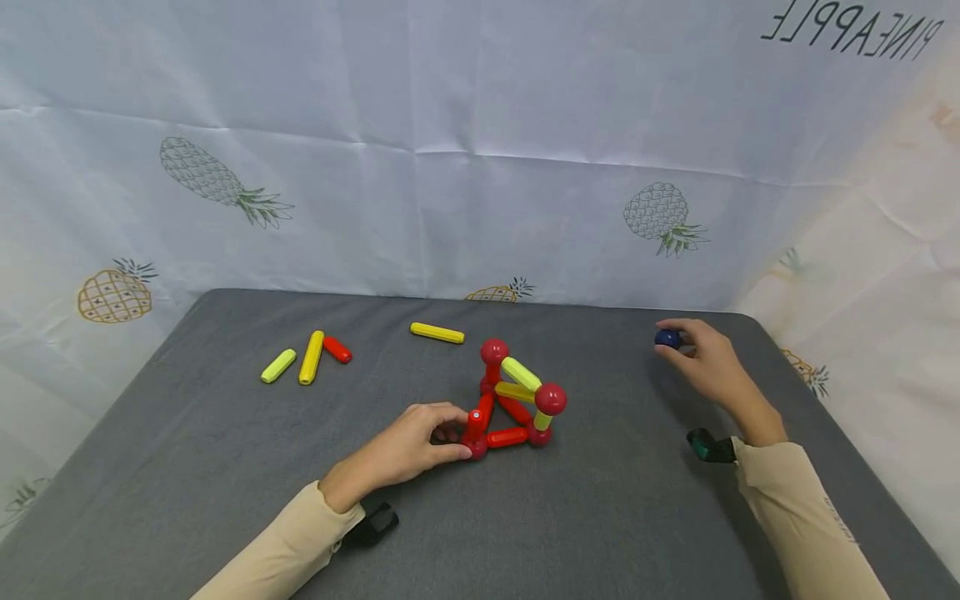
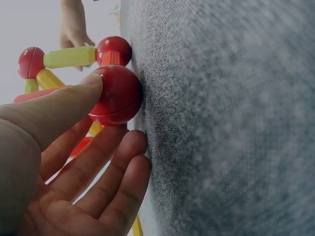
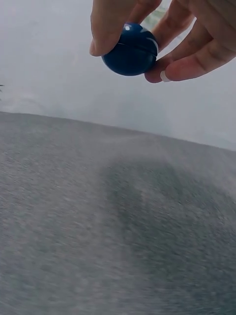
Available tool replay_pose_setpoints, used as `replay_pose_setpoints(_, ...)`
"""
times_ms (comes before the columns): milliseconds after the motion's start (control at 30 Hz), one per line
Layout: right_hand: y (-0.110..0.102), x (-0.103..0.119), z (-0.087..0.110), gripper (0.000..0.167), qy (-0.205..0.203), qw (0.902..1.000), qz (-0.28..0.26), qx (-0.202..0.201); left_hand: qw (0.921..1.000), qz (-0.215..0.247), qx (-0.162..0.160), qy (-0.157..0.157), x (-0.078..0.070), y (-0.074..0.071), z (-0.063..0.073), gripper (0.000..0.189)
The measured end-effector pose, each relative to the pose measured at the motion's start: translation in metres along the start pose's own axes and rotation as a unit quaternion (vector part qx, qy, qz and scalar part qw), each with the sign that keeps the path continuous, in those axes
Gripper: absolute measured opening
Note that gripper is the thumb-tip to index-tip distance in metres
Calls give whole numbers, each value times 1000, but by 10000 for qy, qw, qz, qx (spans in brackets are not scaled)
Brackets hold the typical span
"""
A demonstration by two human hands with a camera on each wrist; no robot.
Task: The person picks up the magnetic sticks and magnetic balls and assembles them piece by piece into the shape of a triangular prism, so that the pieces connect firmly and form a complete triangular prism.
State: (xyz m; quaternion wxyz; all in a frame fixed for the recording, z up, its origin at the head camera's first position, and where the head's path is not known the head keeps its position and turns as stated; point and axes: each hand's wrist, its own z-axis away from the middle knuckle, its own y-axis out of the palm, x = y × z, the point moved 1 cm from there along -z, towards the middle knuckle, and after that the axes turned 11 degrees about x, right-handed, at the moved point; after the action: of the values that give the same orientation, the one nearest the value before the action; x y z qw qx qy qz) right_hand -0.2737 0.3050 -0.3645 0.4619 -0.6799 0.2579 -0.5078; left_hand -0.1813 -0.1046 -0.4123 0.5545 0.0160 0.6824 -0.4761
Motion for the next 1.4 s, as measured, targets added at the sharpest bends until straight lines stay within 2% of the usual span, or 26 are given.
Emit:
replay_pose_setpoints(600, 5, 48, 2, 40, -339, 9993, 147, 93, 10000, 1, 2, -64, 0, 1, 1, 30)
replay_pose_setpoints(1167, 13, 88, 6, 38, -1095, 9932, 290, -280, 10000, 16, -18, -24, 1, 0, 1, 31)
replay_pose_setpoints(1400, 18, 103, 9, 39, -1450, 9886, 219, -349, 9997, 86, -66, 213, 2, 1, 1, 28)
